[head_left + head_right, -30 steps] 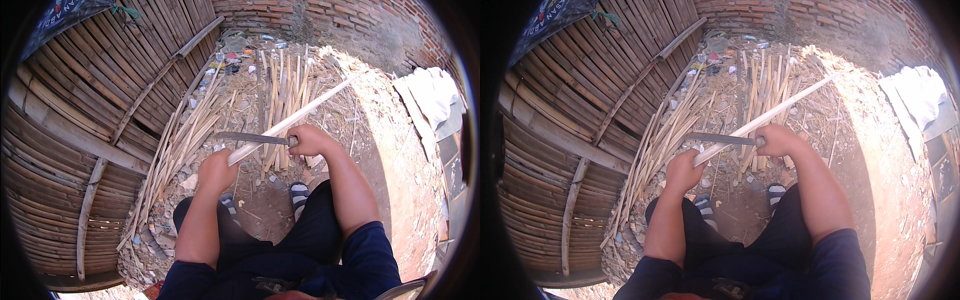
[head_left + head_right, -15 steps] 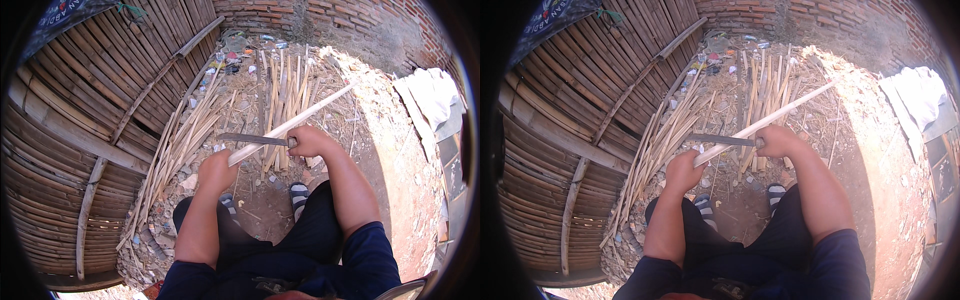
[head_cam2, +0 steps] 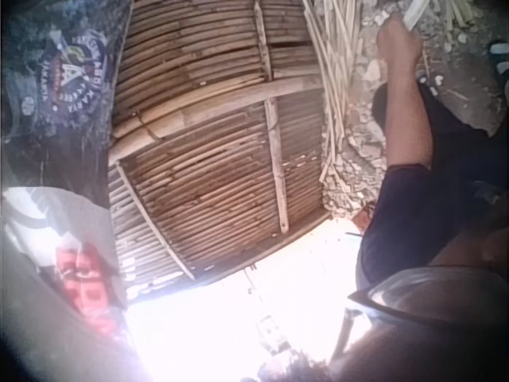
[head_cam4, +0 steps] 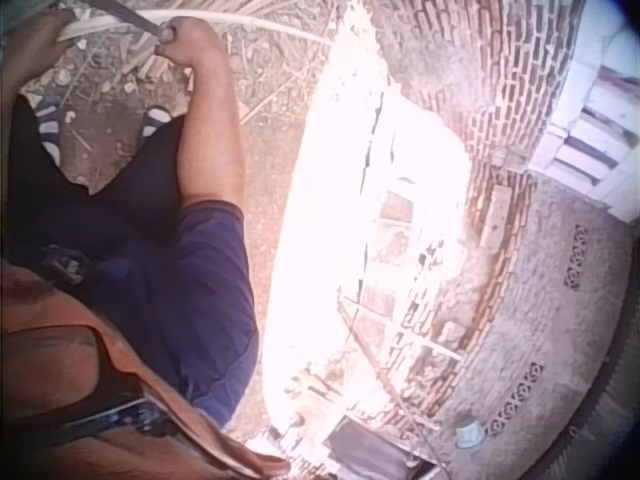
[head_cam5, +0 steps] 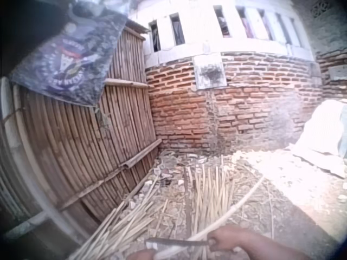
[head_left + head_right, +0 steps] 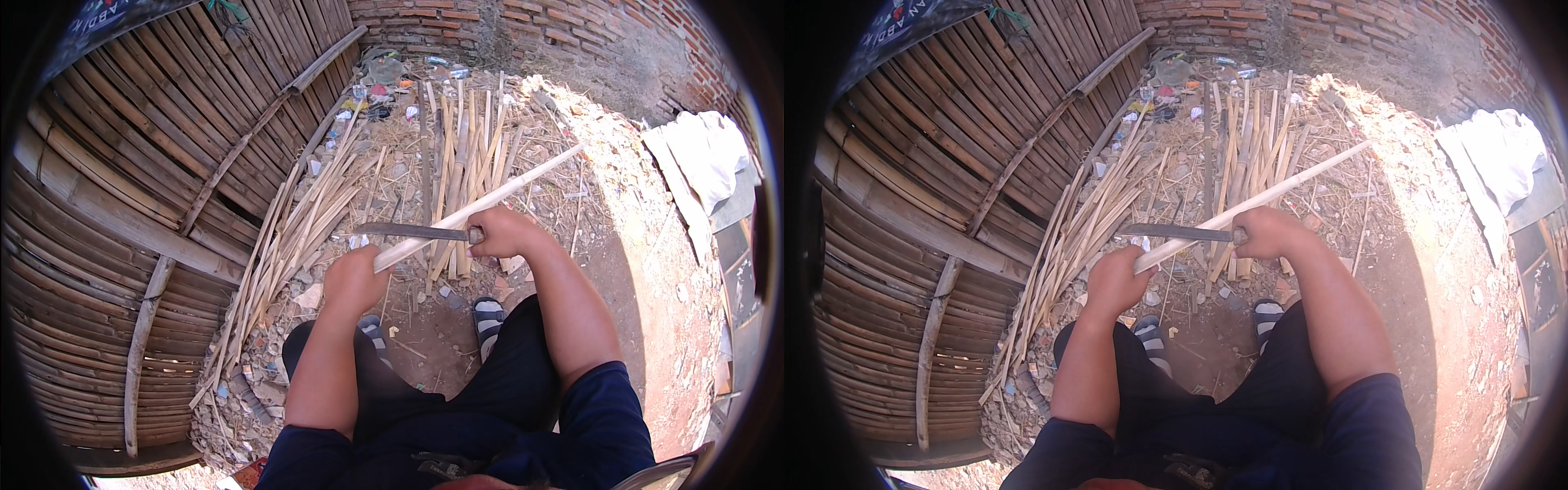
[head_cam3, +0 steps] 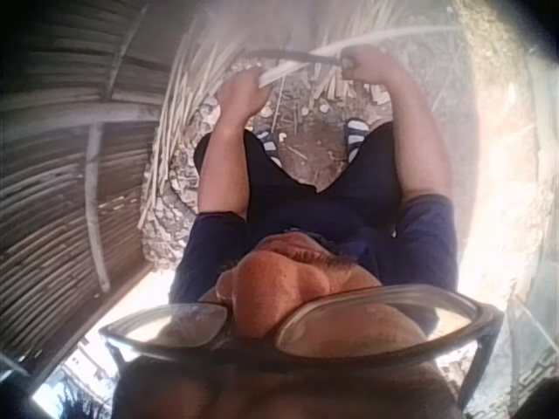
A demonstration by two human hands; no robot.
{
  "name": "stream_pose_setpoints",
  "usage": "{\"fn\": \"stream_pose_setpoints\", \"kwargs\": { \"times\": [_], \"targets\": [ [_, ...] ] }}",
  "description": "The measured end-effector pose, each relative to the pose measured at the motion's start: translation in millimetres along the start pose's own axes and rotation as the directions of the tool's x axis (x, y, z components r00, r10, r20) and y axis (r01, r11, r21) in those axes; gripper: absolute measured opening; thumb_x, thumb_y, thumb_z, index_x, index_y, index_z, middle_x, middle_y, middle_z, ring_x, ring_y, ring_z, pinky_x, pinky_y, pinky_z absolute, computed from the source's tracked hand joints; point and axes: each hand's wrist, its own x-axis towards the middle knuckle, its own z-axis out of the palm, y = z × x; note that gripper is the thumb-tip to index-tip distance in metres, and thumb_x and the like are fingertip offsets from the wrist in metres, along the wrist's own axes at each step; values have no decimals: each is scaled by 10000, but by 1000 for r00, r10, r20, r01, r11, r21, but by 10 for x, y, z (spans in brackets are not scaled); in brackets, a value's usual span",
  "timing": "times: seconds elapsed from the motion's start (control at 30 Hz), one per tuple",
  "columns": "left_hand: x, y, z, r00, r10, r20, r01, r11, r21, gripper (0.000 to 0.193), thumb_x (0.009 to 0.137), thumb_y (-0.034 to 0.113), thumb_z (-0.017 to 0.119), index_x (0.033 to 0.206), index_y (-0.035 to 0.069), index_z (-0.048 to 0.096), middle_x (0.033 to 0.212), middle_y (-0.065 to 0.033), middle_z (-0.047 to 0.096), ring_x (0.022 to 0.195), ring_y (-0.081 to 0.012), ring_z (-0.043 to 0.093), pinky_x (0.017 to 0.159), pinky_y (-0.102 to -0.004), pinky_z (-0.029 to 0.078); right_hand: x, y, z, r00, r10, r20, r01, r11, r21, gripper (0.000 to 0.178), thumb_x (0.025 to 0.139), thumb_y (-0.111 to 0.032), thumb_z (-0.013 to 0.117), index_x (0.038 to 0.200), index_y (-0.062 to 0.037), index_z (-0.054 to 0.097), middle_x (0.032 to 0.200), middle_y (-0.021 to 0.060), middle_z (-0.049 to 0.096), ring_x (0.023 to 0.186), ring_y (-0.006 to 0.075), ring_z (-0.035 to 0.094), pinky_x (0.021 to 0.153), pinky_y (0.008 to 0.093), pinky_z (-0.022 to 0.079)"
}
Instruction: The person is shaving a long bamboo stick using a knife, removing thin layers while sitting on the ground.
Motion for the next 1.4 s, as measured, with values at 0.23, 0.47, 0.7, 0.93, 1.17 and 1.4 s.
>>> {"fn": "stream_pose_setpoints", "kwargs": {
  "times": [0.23, 0.47, 0.7, 0.93, 1.17, 1.4],
  "targets": [
    [-3, 1, 4, 1000, 17, 12, -17, 1000, 3, 307, 897, 361, 814, 1042, 92, 784, 949, -176, 774, 929, -411, 741, 831, -519, 567, 112, 105, 131, 999, -45, 5, 45, 999, -17, 534, 824, -377, 869, 1213, -35, 741, 1093, 204, 766, 1076, 378, 734, 940, 469, 566],
    [-4, 5, -8, 999, 18, 39, -19, 1000, 24, 304, 894, 360, 813, 1043, 96, 787, 927, -180, 774, 920, -414, 741, 825, -523, 568, 97, 38, 121, 999, -26, 29, 25, 1000, 19, 551, 827, -385, 874, 1228, -34, 733, 939, 185, 781, 935, 353, 764, 838, 451, 578],
    [-5, 3, -10, 998, 13, 65, -14, 1000, 25, 305, 894, 369, 817, 1048, 106, 792, 924, -177, 774, 918, -409, 741, 823, -523, 567, 142, 67, 192, 998, -41, 39, 40, 999, 19, 555, 832, -382, 868, 1237, -31, 724, 959, 196, 770, 951, 362, 757, 865, 461, 577],
    [-2, -2, 9, 996, 9, 85, -12, 999, 34, 312, 893, 380, 819, 1043, 108, 792, 925, -171, 776, 921, -405, 742, 824, -520, 565, 156, 35, 199, 996, -9, 94, 9, 1000, 4, 562, 827, -370, 857, 1261, -36, 731, 1129, 225, 761, 1101, 401, 728, 973, 478, 564],
    [0, -11, 14, 996, 0, 94, -3, 999, 34, 298, 897, 373, 816, 1044, 115, 788, 939, -168, 779, 937, -401, 743, 829, -516, 565, 152, 12, 183, 995, -22, 96, 23, 1000, -16, 561, 826, -371, 853, 1256, -31, 737, 1135, 236, 762, 1114, 414, 724, 986, 479, 563],
    [-13, 3, -2, 996, -6, 91, 4, 1000, 22, 295, 893, 362, 820, 1056, 118, 783, 943, -163, 782, 946, -398, 744, 841, -517, 563, 177, 47, 225, 996, -40, 80, 43, 998, -36, 569, 827, -383, 849, 1254, -25, 735, 1123, 237, 763, 1106, 415, 726, 982, 478, 563]
  ]
}}
